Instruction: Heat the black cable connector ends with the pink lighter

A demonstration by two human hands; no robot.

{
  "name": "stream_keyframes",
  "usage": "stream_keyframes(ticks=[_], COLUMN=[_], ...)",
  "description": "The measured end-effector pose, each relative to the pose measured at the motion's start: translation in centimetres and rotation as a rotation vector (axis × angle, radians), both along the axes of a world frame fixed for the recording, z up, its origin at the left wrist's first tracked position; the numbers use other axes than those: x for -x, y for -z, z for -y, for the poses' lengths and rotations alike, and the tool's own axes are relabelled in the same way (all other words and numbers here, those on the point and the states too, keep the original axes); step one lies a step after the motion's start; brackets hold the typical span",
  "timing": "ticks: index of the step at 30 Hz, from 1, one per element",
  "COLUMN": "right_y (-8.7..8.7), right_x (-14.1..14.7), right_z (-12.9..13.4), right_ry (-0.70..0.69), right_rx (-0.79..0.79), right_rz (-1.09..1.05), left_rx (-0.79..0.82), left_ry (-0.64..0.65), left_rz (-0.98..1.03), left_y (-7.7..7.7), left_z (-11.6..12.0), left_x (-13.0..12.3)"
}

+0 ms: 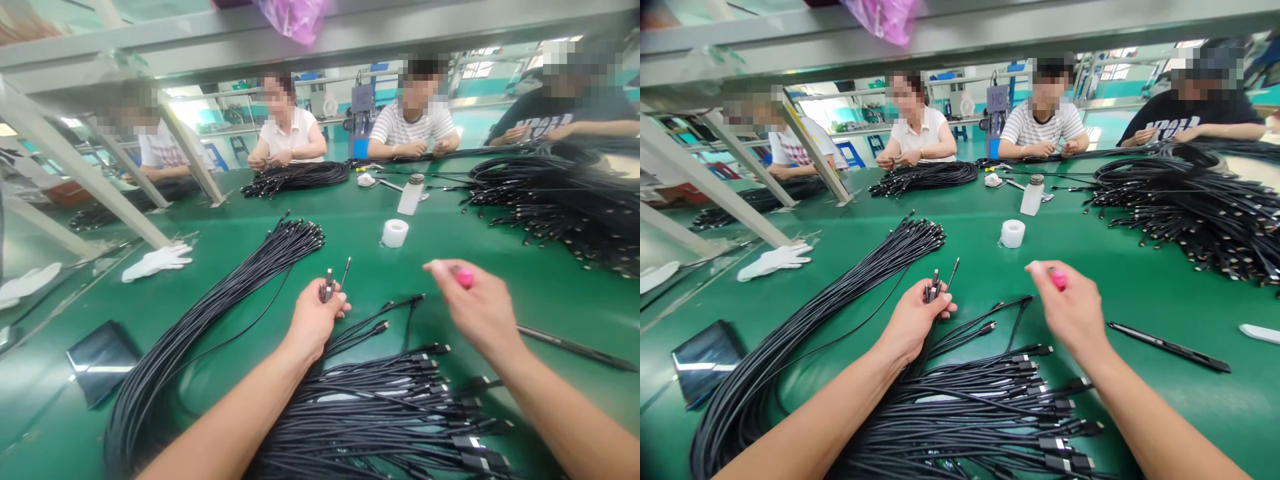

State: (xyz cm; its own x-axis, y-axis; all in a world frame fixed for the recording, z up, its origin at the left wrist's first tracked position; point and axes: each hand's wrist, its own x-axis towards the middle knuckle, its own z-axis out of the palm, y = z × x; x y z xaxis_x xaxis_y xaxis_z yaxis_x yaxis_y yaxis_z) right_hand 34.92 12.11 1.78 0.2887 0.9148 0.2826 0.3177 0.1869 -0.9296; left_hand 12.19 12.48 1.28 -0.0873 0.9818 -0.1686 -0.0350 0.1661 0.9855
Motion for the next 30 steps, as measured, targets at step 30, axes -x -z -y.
stream_keyframes(ticks=[30], right_y=[4.0], right_x=[3.8], right_z=[-0.7], right_ry=[-0.351], right_rx=[0.238], right_rz=[-0.178], left_rx=[-0.151], left_ry=[0.206], left_rz=[-0.685], left_y=[1.8], left_z=[-1.0], left_x=[-0.3])
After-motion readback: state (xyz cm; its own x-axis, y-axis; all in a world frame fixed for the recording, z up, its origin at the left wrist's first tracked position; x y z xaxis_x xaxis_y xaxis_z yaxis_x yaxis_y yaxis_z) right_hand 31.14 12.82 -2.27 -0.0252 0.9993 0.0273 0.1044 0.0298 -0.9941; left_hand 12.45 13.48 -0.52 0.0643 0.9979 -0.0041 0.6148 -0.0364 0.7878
